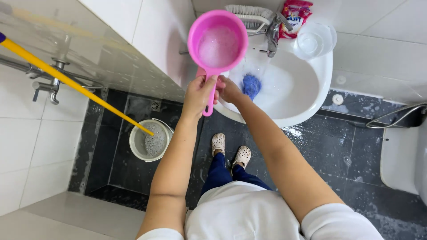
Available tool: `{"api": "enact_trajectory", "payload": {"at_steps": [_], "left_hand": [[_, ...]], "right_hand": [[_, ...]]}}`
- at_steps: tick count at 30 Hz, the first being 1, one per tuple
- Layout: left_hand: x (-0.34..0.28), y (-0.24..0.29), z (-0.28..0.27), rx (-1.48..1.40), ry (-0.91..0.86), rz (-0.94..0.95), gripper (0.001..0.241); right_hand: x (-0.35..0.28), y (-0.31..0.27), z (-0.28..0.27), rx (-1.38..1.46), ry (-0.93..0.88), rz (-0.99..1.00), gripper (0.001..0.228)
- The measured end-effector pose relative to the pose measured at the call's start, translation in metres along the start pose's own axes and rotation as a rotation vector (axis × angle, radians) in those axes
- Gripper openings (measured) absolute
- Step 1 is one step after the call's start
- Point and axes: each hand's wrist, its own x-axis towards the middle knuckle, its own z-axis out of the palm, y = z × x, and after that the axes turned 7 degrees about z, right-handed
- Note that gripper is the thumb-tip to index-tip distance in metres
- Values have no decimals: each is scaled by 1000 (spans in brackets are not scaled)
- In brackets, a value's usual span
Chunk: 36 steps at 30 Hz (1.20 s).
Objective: The person mops the bathroom floor with a mop and bucket, then rinses a blue cloth and a pink cloth in a sink. They wring out the pink cloth and use it to wipe the tiled walls around the toilet.
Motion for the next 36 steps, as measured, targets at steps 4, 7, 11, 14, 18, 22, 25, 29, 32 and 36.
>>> {"api": "enact_trajectory", "payload": {"at_steps": [4, 7, 11, 14, 18, 22, 25, 29, 32, 36], "left_hand": [[5, -19, 8, -584, -87, 43, 37], [1, -12, 23, -745, -113, -70, 42], [4, -35, 48, -963, -226, -289, 43], [7, -63, 73, -910, -299, -237, 42], [22, -87, 117, -625, -367, -104, 41], [75, -142, 150, -362, -227, 180, 34], [107, -161, 165, -199, 13, 127, 34], [117, -139, 171, 215, -57, 249, 27], [164, -213, 155, 637, -115, 373, 26], [177, -239, 157, 777, -148, 526, 32]], "right_hand": [[-29, 18, -22, -71, -351, 388, 39], [-62, 21, -79, -27, -306, 620, 56], [-93, 82, -109, 555, 12, 498, 25], [-111, 74, -136, 884, 115, 447, 26], [-118, 69, -135, 1156, 206, 451, 32], [-122, 42, -129, 727, 427, 723, 37], [-112, 71, -105, 791, 459, 727, 29], [-80, 130, -77, 929, 475, 688, 33], [-64, 166, -56, 924, 281, 589, 51], [-71, 72, -109, 340, 56, 840, 49]]}}
